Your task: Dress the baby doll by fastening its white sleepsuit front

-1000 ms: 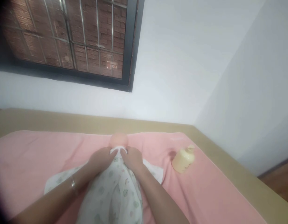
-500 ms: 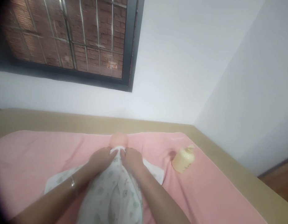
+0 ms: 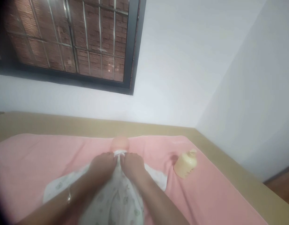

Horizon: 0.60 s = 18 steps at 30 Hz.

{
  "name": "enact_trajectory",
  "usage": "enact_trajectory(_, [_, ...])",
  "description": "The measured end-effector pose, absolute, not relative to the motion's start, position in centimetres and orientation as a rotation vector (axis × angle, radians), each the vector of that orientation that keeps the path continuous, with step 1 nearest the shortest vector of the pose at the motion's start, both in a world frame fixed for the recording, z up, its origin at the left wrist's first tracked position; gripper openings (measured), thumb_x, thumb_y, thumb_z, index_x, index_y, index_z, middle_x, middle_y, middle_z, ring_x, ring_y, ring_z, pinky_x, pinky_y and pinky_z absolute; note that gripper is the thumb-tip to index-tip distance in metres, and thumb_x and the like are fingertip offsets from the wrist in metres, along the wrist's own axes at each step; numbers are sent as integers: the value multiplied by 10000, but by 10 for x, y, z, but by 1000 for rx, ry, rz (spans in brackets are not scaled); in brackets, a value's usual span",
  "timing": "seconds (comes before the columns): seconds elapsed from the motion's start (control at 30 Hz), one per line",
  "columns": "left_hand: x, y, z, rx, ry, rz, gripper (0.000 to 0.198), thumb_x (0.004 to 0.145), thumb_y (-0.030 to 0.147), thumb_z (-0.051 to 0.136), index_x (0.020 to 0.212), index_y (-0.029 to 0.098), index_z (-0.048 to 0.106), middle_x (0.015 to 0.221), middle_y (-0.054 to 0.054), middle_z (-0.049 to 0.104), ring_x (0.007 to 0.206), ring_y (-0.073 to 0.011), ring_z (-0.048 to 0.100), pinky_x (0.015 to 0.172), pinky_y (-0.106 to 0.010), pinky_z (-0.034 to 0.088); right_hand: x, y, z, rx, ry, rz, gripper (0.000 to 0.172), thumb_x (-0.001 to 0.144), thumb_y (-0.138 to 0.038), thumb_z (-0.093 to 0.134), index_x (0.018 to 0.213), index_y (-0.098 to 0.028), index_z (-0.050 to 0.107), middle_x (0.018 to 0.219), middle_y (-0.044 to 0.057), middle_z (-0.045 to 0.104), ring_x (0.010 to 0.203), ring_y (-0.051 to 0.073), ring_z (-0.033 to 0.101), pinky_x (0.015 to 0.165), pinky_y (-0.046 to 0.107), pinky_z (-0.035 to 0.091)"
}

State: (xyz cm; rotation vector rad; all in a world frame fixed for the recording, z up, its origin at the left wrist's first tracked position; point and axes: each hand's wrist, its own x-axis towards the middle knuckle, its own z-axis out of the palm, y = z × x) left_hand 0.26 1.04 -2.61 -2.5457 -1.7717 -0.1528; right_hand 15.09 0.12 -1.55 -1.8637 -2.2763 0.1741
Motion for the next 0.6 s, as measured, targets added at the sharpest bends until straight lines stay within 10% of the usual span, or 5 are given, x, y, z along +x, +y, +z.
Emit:
enact_trajectory(0.37, [7,5,-21,-2508,-1746,-83,243,838,183,406,863,127,641,868,-145,640,820,-280,602,696,-386,428,163,16,-15,-1876,-2190,488,610,974,-405,126,946,-127,667,970,153,676,851,216,627,693,290,415])
enact_trajectory(0.6, [-13,27,-19,-2783,-1978,-251,442,926,367,235,810,191,623,848,-71,658,760,-191,605,682,-309,441,140,-12,-10,-1673,-2346,-32,434,952,-316,261,905,-138,655,882,141,676,861,233,613,794,325,396])
